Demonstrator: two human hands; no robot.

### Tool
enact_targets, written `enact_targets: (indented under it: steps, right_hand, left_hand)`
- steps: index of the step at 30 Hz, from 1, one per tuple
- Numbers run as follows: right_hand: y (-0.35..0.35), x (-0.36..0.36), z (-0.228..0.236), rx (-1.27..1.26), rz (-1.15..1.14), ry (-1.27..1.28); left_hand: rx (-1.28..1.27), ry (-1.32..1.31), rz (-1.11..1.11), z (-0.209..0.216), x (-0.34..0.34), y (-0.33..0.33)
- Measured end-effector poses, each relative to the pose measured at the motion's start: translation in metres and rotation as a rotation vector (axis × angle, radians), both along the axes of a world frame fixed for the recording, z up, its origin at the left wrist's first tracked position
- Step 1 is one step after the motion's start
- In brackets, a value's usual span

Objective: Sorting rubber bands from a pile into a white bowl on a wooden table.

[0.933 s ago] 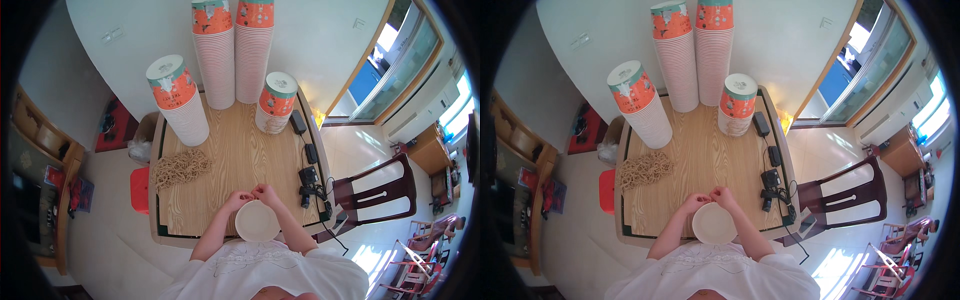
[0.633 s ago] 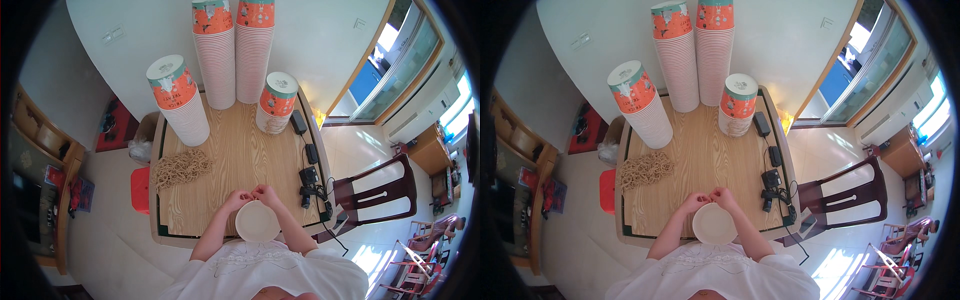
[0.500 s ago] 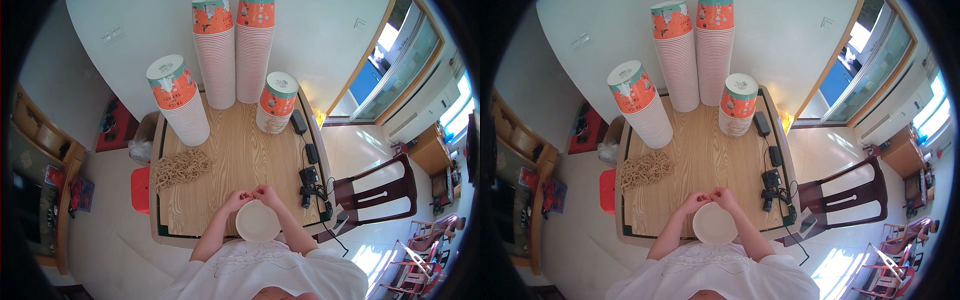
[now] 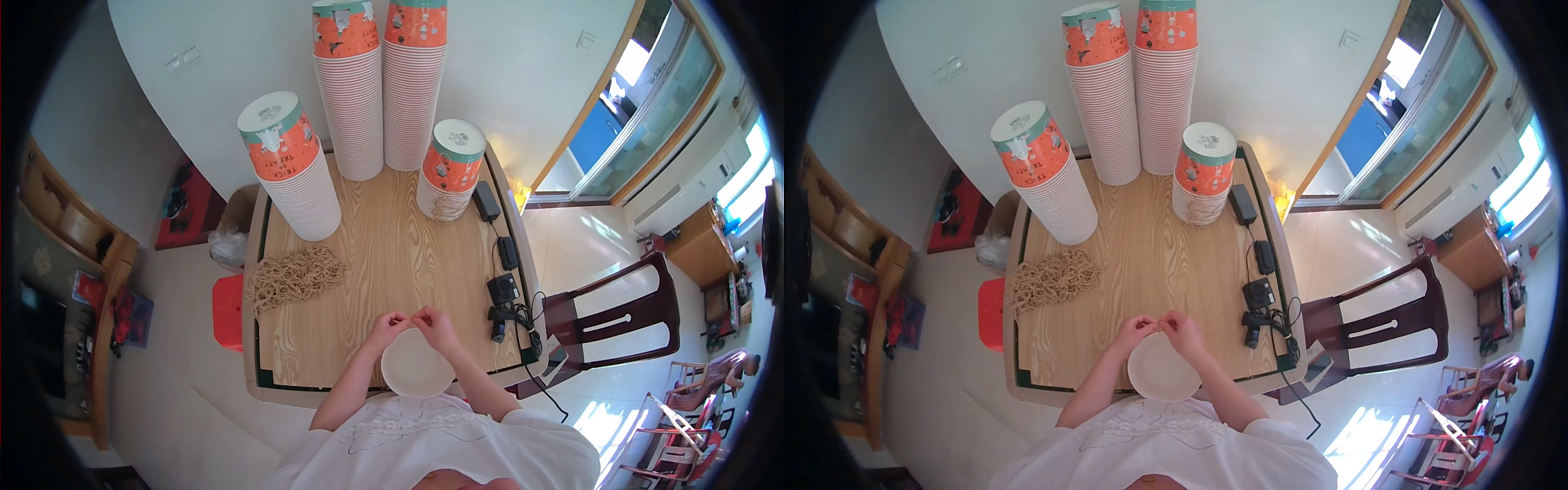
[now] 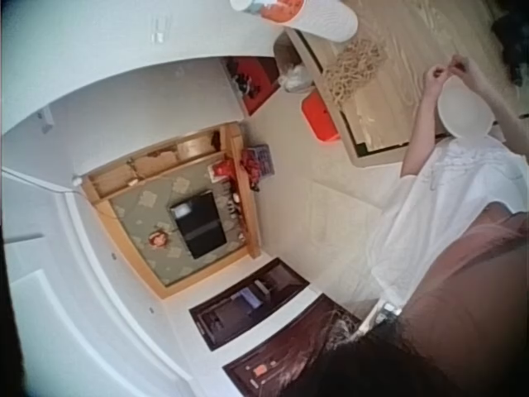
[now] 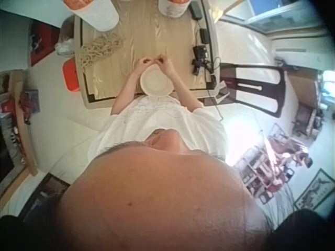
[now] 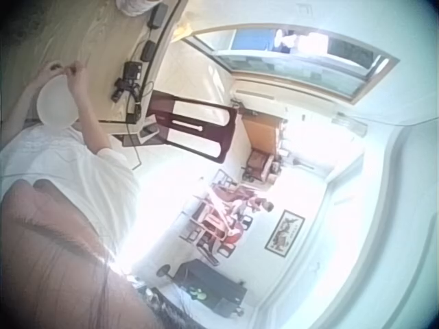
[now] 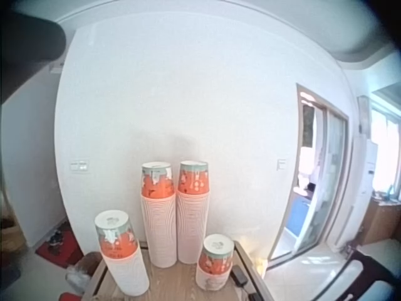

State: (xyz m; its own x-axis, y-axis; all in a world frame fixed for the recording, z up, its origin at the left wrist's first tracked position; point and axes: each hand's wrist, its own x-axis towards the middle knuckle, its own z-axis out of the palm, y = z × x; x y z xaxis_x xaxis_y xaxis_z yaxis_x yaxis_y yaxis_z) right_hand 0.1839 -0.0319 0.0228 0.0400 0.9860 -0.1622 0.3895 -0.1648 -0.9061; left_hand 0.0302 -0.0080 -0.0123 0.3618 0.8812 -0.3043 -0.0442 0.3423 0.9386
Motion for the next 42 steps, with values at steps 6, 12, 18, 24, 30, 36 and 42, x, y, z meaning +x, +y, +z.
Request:
enact_targets:
  steps: [6,12,18,24,30,36,42]
  right_hand:
    - [-0.003,-0.002,0.002,0.049,-0.011,0.001]
    - [0.0,0.002,-0.004,0.003,0.032,0.012]
    - [0.002,0.002,-0.005,-0.018,0.041,0.039]
    - [0.002,0.002,-0.007,-0.014,0.013,0.054]
    - [0.006,0.004,-0.007,-0.036,0.04,0.045]
    - [0.007,0.005,-0.006,-0.092,0.046,0.074]
    - [0.009,0.009,-0.007,-0.132,0.091,0.068]
  left_hand:
    - [-0.069,-0.033,-0.014,0.007,-0.002,-0.001]
    - [-0.07,-0.072,0.019,0.012,-0.003,-0.002]
    - [-0.065,-0.04,0.022,0.006,0.0,0.003]
    - [-0.019,0.086,-0.024,0.003,0.001,0.004]
    - [0.19,-0.013,0.007,-0.009,0.0,0.006]
    - [0.105,0.022,-0.07,0.006,0.001,0.008]
    - [0.09,0.038,-0.102,0.011,0.003,0.01]
